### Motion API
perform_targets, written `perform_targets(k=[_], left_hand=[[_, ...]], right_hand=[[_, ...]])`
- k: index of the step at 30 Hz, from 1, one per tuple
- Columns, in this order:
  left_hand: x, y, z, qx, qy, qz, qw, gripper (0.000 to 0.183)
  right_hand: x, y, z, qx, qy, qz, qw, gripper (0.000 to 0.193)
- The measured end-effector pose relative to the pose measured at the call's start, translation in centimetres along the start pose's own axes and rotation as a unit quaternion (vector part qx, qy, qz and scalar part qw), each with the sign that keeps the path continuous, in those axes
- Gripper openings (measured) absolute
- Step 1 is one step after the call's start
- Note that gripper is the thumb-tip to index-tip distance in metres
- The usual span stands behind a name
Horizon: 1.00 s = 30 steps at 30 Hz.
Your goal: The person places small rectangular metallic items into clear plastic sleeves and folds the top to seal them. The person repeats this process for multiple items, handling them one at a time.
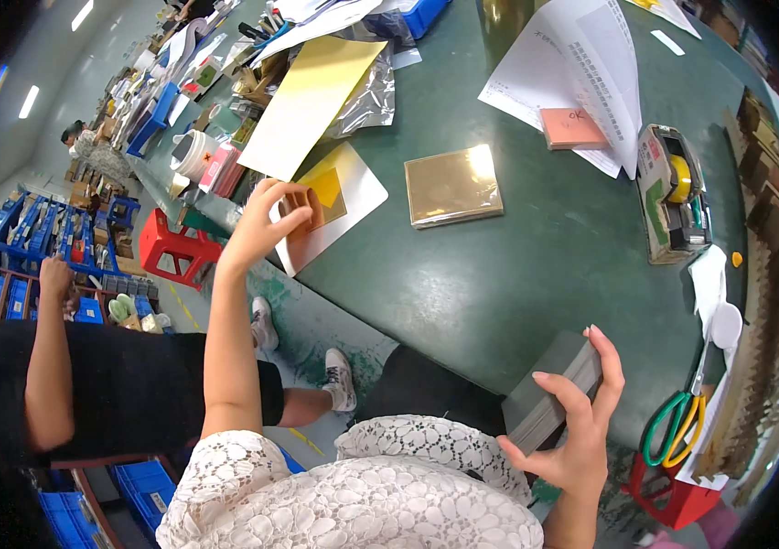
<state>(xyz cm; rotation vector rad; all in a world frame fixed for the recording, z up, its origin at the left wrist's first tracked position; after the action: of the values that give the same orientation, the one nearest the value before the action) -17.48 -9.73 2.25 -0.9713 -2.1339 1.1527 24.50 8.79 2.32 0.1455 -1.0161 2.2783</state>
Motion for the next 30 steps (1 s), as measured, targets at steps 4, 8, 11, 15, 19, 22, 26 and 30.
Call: perform_targets(k=[4,8,11,15,19,22,26,30], left_hand=[[1.4,-0.2,0.6,0.022,0.006,0.049,0.999,0.078],[3.7,0.3,2.9,0.048,0.020,0.086,0.995,0.078],[4.8,0.5,4.9,-0.026,-0.075,0.130,0.988,0.083],[5.8,0.2,3.5,0.029,-0.085,0.114,0.989,0.084],[5.1,-0.7,1.8,0.156,0.039,0.034,0.986,0.064],[3.9,-1.8,0.2,0.111,0.064,-0.058,0.990,0.038],[0.8,-2.1,-5.0,-0.110,-0.056,0.018,0.992,0.016],[-3.1,5.5,-12.9,-0.620,-0.147,0.140,0.758,0.021]], right_hand=[[0.0,-0.1,-0.1,0.007,-0.002,-0.006,1.000,0.075],[0.3,-0.3,0.1,0.026,0.005,-0.003,1.000,0.074],[0.7,-0.5,0.3,0.018,-0.012,0.011,1.000,0.078],[0.7,-0.6,0.1,0.055,-0.008,-0.003,0.998,0.084],[0.5,-0.7,0.0,0.064,-0.008,-0.005,0.998,0.096],[0.5,-0.5,0.0,0.073,-0.010,-0.006,0.997,0.100],[0.6,-0.6,0.3,0.063,-0.018,-0.004,0.998,0.102],[0.8,-0.3,0.2,0.074,-0.017,-0.017,0.997,0.103]])
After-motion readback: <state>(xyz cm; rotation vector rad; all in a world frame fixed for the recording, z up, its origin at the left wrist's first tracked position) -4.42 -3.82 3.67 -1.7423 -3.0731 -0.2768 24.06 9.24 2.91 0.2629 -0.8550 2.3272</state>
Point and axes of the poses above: each hand's wrist, its own x-axis towards the middle knuckle, its own y-axis out of the palm, z = x × y, the point moved 5 cm from there along x, towards the middle knuckle, and after that the axes turned 2 degrees about -x, right-handed, at the moved point
